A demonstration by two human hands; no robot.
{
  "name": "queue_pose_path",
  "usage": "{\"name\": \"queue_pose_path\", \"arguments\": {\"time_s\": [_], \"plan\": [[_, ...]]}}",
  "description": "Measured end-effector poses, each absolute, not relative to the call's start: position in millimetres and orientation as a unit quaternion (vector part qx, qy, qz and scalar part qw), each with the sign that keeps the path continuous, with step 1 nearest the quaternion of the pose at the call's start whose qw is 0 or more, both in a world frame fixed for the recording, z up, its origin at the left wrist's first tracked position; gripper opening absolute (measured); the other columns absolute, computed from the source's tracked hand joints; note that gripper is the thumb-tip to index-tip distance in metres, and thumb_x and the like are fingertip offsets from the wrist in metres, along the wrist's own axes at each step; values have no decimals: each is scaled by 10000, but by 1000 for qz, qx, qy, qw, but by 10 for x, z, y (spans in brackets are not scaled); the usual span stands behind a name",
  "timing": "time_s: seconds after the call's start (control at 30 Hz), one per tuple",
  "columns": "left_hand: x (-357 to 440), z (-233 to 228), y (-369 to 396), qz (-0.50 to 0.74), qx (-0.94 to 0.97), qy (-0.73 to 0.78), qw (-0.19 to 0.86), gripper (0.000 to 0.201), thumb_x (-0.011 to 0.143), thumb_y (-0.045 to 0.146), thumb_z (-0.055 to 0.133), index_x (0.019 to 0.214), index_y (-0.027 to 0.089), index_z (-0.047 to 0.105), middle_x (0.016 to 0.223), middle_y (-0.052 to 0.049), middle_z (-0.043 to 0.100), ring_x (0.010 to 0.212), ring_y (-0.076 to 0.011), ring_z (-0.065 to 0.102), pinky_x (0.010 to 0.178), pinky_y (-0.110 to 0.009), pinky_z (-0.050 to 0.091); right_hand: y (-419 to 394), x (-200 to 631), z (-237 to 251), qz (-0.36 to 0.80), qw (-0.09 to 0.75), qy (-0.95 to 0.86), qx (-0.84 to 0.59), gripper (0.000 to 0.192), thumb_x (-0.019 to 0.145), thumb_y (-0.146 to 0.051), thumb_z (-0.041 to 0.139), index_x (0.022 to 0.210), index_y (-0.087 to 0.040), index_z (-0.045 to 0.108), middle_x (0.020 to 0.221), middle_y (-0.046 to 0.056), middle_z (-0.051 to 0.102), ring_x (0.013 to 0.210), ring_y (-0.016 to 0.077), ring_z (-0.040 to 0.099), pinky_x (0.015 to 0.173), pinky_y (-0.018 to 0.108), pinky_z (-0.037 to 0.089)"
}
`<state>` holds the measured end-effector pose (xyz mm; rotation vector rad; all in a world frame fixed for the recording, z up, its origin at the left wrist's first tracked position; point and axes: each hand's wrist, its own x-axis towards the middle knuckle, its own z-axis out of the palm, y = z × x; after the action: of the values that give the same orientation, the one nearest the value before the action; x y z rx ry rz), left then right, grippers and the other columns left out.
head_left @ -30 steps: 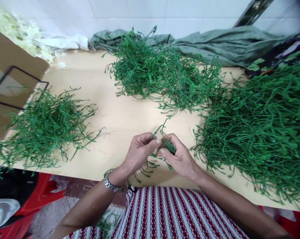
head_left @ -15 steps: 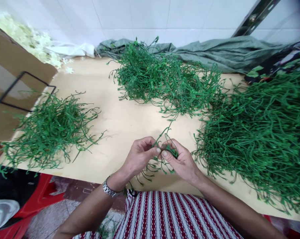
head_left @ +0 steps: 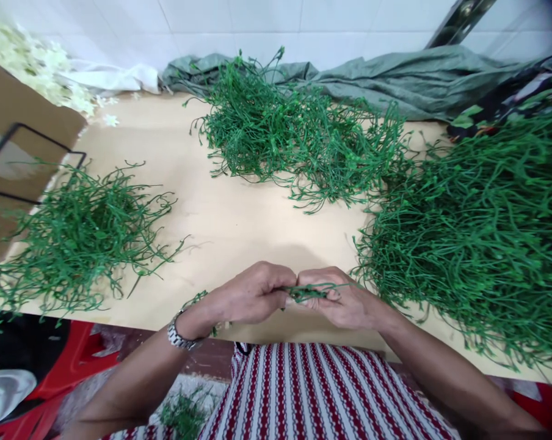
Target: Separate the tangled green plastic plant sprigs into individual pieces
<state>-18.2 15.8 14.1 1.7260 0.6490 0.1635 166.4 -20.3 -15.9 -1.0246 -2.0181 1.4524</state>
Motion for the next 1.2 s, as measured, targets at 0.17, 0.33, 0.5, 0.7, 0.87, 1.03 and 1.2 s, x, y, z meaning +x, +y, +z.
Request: {"name": "queue_pose_path", "arguments": {"time_s": [0.17,0.33,0.5,0.7,0.87,1.03,1.2], "plan": [[-185,264,62,73,808,206,547,182,628,8,476,566,179,482,563,3,480,517,-120,408,507,-254,296,-225,1776,-87,559,163,-779,-235,141,788,-159,489,669,-180,562,554,-46,417,499,75,353,455,189,298],[-243,264,226,30,751,263,605,164,714,68,456,590,167,494,548,7,443,492,-104,386,466,-233,283,-136,1957,-42,513,118,-795,-301,135,790,-164,484,671,-179,545,563,-40,431,502,80,367,475,201,281],[-214,97,385,201,519,385,736,179,691,230,600,581,143,488,479,58,355,427,-50,281,418,-204,188,-30,1861,-105,464,290,-642,-538,169,826,-316,482,775,-169,546,665,-3,501,594,105,430,534,212,344],[-98,-6,323,313,348,413,781,267,579,213,720,545,128,469,454,70,379,396,-16,255,401,-188,153,-88,1478,-137,531,288,-617,-504,140,735,-266,601,823,-184,529,542,-76,328,492,71,294,451,192,258],[-81,3,272,333,323,413,784,266,568,226,737,555,119,493,447,70,382,400,-17,266,409,-183,165,-108,1409,-220,513,326,-619,-498,169,777,-252,522,662,-176,423,567,-54,351,525,72,314,476,196,274],[-27,9,202,379,310,383,783,206,603,225,718,630,115,545,514,52,439,413,-23,320,422,-182,214,-139,1403,-240,515,348,-598,-506,144,784,-251,503,673,-171,456,574,-44,386,541,80,342,496,200,304],[46,16,138,453,263,348,778,170,631,188,680,628,125,522,666,24,549,403,-10,353,404,-176,250,-135,1378,-210,533,396,-558,-497,149,776,-252,518,656,-165,505,581,-18,489,560,100,431,543,222,380]]}}
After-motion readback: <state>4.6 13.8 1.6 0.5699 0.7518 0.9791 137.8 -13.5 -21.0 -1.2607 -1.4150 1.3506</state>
